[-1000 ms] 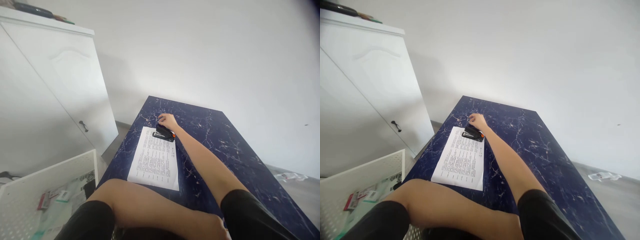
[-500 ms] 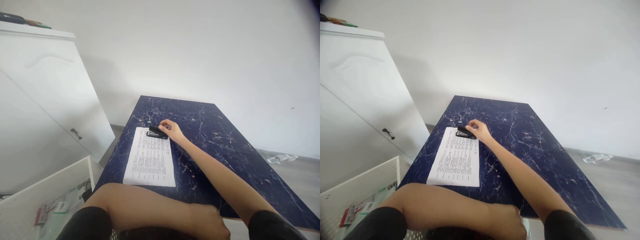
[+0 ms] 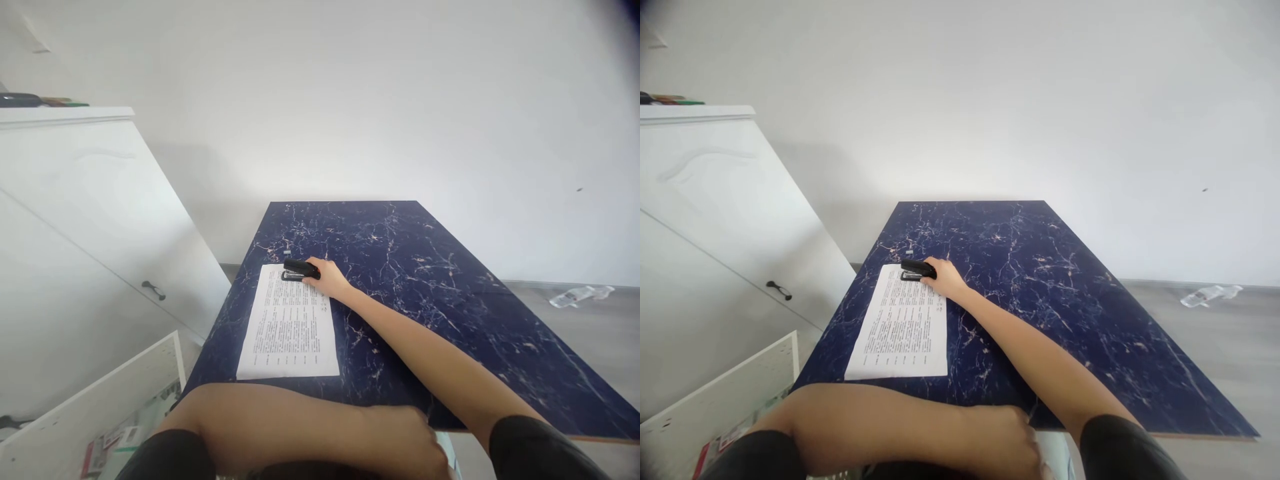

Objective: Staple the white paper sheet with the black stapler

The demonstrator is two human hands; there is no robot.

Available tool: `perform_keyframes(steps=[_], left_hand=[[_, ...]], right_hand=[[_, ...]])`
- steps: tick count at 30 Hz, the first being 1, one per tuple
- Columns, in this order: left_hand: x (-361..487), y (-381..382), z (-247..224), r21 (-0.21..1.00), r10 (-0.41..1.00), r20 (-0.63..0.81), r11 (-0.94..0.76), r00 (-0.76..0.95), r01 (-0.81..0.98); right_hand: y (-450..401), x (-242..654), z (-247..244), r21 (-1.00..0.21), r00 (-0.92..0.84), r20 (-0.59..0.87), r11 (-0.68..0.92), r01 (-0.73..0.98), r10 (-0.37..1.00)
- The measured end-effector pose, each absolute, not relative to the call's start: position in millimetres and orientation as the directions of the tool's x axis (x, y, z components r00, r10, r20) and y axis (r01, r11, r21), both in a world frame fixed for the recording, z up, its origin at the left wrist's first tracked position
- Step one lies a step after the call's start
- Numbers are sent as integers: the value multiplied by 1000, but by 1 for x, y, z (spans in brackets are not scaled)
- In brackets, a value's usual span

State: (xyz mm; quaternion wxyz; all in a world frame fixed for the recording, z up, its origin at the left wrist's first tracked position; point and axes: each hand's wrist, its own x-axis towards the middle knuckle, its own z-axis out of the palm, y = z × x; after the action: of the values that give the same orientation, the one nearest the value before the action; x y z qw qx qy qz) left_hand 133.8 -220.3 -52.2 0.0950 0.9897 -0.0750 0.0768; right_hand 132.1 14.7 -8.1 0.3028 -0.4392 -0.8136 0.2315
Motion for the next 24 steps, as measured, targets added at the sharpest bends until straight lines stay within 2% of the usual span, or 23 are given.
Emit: perform_keyframes(steps=[10,15,19,21,24], left_hand=[[131,-219,-42,183,-125,138,-972,983,-149],[137,-218,-49,253,-117,118,-957,986,-144],[140,-216,-45,305,-118,65,-943,991,-132],[140,-216,-37,343,-69,130,-933,989,-110],[136,-211,-15,390,113,303,-921,946,-15]], right_hand=[[12,147,-4,-613,-431,293,514,600,853],[5,203,4,-598,-421,252,482,640,872],[-5,261,5,-581,-339,186,382,719,922],[-10,282,3,-577,-265,183,322,751,947],[-18,295,-3,-594,-203,218,295,749,955]])
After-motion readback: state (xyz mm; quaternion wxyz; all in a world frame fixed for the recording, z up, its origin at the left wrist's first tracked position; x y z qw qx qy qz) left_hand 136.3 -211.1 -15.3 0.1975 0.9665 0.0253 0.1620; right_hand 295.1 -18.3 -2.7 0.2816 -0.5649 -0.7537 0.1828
